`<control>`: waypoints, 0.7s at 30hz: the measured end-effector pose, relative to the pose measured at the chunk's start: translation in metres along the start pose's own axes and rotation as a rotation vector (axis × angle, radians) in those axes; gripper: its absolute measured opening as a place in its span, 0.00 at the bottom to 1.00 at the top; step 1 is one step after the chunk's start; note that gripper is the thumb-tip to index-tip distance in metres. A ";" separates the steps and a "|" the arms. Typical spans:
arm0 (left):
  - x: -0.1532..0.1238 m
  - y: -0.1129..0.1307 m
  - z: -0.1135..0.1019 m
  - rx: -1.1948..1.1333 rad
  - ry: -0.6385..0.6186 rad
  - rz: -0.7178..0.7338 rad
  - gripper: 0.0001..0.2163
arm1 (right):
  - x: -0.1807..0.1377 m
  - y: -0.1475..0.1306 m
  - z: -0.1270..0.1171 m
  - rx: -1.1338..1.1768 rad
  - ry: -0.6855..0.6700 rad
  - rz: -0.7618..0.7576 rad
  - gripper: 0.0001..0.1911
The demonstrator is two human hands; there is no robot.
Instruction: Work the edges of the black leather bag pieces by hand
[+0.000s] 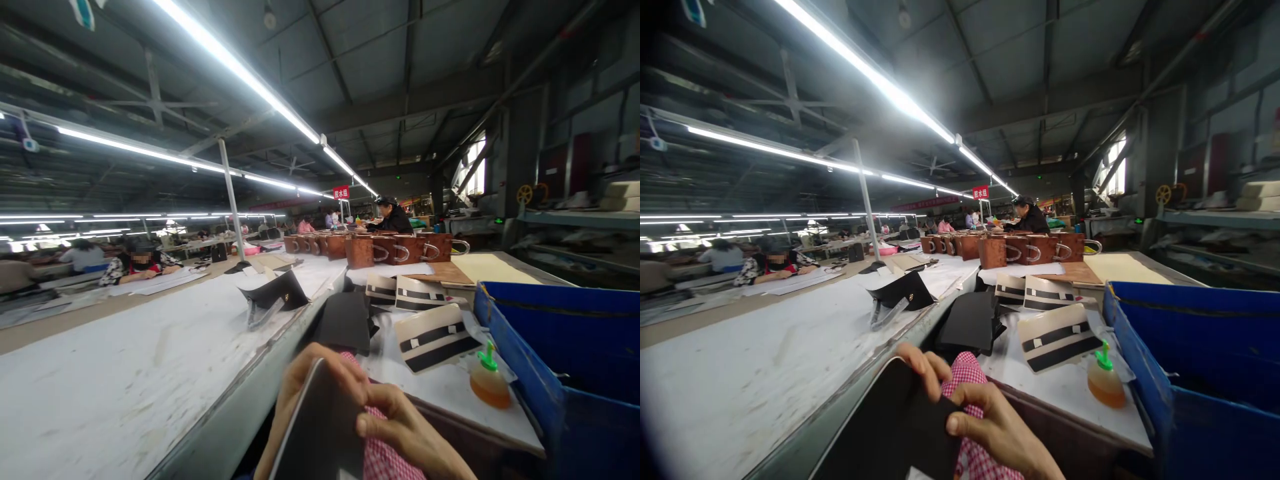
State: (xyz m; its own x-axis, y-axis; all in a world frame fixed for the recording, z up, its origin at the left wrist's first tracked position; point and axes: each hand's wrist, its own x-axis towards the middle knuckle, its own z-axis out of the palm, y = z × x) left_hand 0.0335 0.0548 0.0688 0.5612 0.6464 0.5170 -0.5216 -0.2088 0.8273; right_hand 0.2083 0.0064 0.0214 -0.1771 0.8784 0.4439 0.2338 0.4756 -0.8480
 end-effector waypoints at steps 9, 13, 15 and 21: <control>-0.067 0.003 -0.056 0.208 0.028 -0.287 0.33 | -0.021 -0.005 -0.018 -0.503 0.244 0.054 0.06; -0.069 -0.010 -0.058 0.433 0.265 -0.307 0.28 | -0.021 -0.001 -0.010 -0.586 0.243 0.072 0.07; -0.066 -0.011 -0.057 0.445 0.293 -0.322 0.26 | -0.020 0.000 -0.010 -0.553 0.227 0.106 0.08; -0.070 -0.006 -0.064 0.340 0.112 -0.378 0.20 | -0.020 0.006 -0.014 -0.468 0.250 0.157 0.11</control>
State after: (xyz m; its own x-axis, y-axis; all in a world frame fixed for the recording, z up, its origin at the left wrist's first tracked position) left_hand -0.0438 0.0584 0.0136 0.5883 0.7932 0.1572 -0.0473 -0.1603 0.9859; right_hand 0.2268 -0.0075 0.0121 0.1127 0.8976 0.4261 0.6494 0.2581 -0.7153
